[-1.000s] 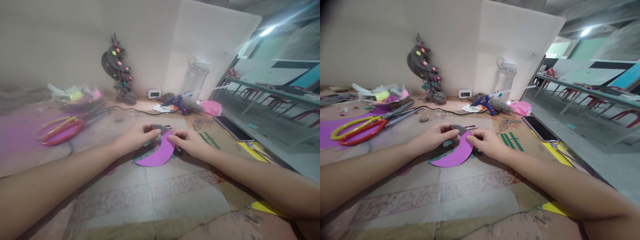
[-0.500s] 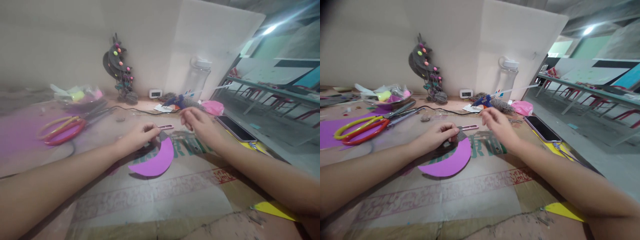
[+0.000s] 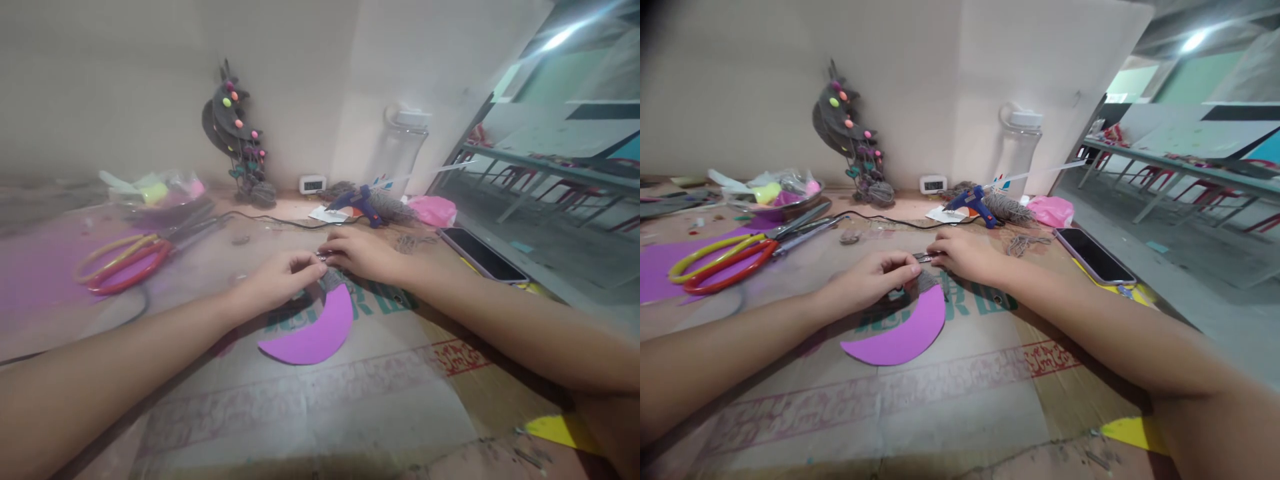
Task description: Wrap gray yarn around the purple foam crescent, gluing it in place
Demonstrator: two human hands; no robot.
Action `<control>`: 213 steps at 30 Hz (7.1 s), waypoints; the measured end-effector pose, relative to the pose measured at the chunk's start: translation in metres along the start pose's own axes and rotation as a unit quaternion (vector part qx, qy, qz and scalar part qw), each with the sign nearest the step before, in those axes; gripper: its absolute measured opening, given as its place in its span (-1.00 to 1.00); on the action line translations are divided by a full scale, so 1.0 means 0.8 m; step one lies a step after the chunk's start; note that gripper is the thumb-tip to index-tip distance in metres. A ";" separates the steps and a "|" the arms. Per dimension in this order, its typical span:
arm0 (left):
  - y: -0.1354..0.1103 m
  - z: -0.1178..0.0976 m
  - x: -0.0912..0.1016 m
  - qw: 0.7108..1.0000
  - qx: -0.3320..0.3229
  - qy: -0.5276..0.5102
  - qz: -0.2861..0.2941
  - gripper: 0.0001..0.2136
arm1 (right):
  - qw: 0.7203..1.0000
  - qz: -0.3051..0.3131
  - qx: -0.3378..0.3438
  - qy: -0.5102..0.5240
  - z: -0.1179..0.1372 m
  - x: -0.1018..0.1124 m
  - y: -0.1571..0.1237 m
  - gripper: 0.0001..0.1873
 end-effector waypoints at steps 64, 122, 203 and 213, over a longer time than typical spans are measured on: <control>0.002 0.006 0.000 0.998 0.017 0.059 0.001 -0.64 | 0.983 -0.138 0.081 -0.086 0.075 0.049 -0.084 -0.74; 0.001 0.007 -0.003 0.999 0.039 -0.001 0.019 -0.68 | 0.987 -0.142 0.079 0.012 0.061 0.048 -0.088 -0.77; 0.001 0.003 -0.004 0.999 -0.008 0.050 0.015 -0.70 | 0.970 -0.056 0.226 0.076 0.105 0.033 -0.097 -0.63; 0.000 -0.006 -0.001 0.998 -0.032 0.053 -0.002 -0.72 | 0.971 -0.045 0.226 0.060 0.106 0.031 -0.096 -0.62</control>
Point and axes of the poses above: each hand's wrist, its own y-axis towards the middle knuckle, its own x-axis out of the back of the hand, z = x × y, the point moved 10 cm from there along y, towards the middle knuckle, and after that the axes turned 1 degree about x, right-handed, at the moved point
